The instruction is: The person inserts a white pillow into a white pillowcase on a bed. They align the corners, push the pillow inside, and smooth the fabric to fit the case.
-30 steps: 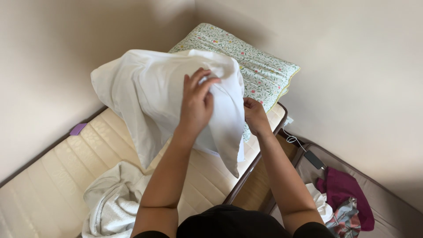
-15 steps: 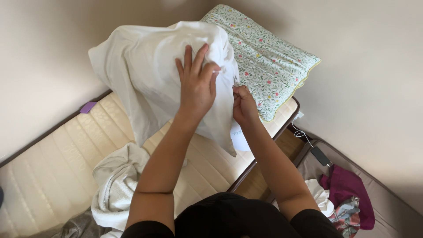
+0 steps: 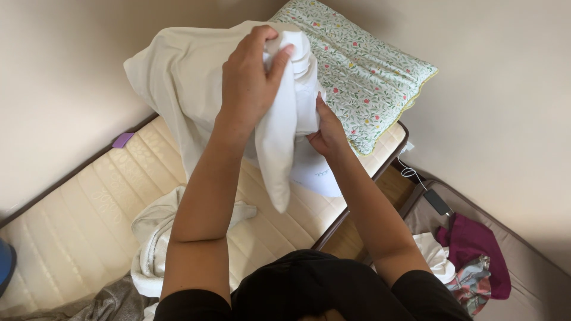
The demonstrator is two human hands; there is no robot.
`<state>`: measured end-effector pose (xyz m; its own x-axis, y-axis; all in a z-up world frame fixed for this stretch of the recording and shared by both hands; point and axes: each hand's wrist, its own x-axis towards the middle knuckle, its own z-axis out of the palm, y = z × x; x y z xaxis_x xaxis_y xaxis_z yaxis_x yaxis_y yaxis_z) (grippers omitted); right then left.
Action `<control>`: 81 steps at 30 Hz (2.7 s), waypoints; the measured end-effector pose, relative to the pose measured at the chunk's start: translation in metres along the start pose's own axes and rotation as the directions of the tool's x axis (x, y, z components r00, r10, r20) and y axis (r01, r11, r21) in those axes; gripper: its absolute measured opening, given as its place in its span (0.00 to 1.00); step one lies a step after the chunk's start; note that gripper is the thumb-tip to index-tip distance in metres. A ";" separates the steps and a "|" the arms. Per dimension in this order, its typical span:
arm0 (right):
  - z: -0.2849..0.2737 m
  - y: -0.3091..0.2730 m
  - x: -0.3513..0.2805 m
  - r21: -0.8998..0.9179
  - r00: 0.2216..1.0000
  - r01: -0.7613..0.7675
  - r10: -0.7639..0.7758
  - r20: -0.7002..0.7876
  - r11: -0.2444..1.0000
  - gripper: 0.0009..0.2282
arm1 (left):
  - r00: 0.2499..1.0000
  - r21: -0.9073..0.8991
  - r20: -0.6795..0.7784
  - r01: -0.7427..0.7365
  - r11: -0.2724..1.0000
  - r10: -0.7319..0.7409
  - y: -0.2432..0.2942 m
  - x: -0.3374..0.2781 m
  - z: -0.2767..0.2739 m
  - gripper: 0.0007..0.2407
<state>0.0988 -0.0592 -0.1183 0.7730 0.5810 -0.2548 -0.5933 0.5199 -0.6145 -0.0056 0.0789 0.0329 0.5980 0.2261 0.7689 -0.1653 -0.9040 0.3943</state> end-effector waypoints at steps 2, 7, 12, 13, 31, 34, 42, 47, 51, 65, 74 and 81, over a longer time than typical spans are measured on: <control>0.006 -0.001 -0.010 0.001 0.999 -0.011 0.011 -0.037 1.000 0.19 | 0.996 0.120 0.092 -0.031 0.992 0.020 -0.003 -0.003 0.012 0.17; 0.013 -0.008 -0.031 -0.101 0.988 0.048 -0.063 -0.144 0.994 0.14 | 0.982 0.391 0.185 -0.040 0.920 -0.036 -0.009 -0.014 0.044 0.21; -0.066 0.002 0.026 0.196 0.999 0.053 -0.051 -0.017 0.979 0.15 | 0.984 0.315 0.168 0.009 0.949 -0.065 -0.001 -0.013 0.060 0.21; -0.076 0.004 0.030 0.199 0.998 0.058 -0.054 -0.025 0.978 0.15 | 0.983 0.310 0.175 0.006 0.951 -0.063 0.001 -0.010 0.059 0.21; -0.215 0.000 0.002 0.565 0.985 0.113 -0.016 -0.173 0.817 0.06 | 0.974 0.118 0.224 -0.070 0.991 0.042 -0.002 -0.006 0.120 0.13; -0.205 0.007 -0.017 0.502 0.970 0.157 -0.038 -0.240 0.850 0.06 | 0.933 0.127 0.357 -0.007 0.992 -0.039 0.020 0.010 0.115 0.18; -0.181 -0.013 -0.043 0.300 0.925 0.192 -0.070 -0.372 0.935 0.08 | 0.874 0.049 0.392 -0.333 0.942 0.288 0.028 0.010 0.172 0.03; -0.171 -0.032 -0.060 0.202 0.898 0.210 -0.106 -0.427 0.957 0.08 | 0.858 0.081 0.347 -0.428 0.900 0.377 0.035 0.006 0.164 0.01; -0.151 -0.041 -0.065 0.095 0.861 0.216 -0.143 -0.487 0.972 0.09 | 0.899 0.079 0.303 -0.354 0.932 0.316 0.035 0.015 0.144 0.02; -0.108 -0.016 -0.097 -0.148 0.889 0.165 -0.212 -0.407 0.975 0.10 | 0.898 -0.027 0.438 -0.025 0.999 0.034 0.031 0.062 0.151 0.05; -0.102 -0.082 -0.152 -0.978 0.913 -0.047 -0.389 -0.125 0.202 0.20 | 0.714 -0.317 0.674 0.045 0.947 0.192 0.056 0.044 0.132 0.17; -0.058 -0.084 -0.165 -0.872 0.745 0.366 -0.664 0.065 0.325 0.16 | 0.787 -0.390 0.552 -0.049 0.920 0.276 0.043 0.036 0.150 0.08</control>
<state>0.0344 -0.2349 -0.0683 0.9551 0.1286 0.2669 0.2859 -0.1639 -0.9441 0.1260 -0.0061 0.0020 0.8579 -0.2718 0.4360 -0.4869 -0.7011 0.5210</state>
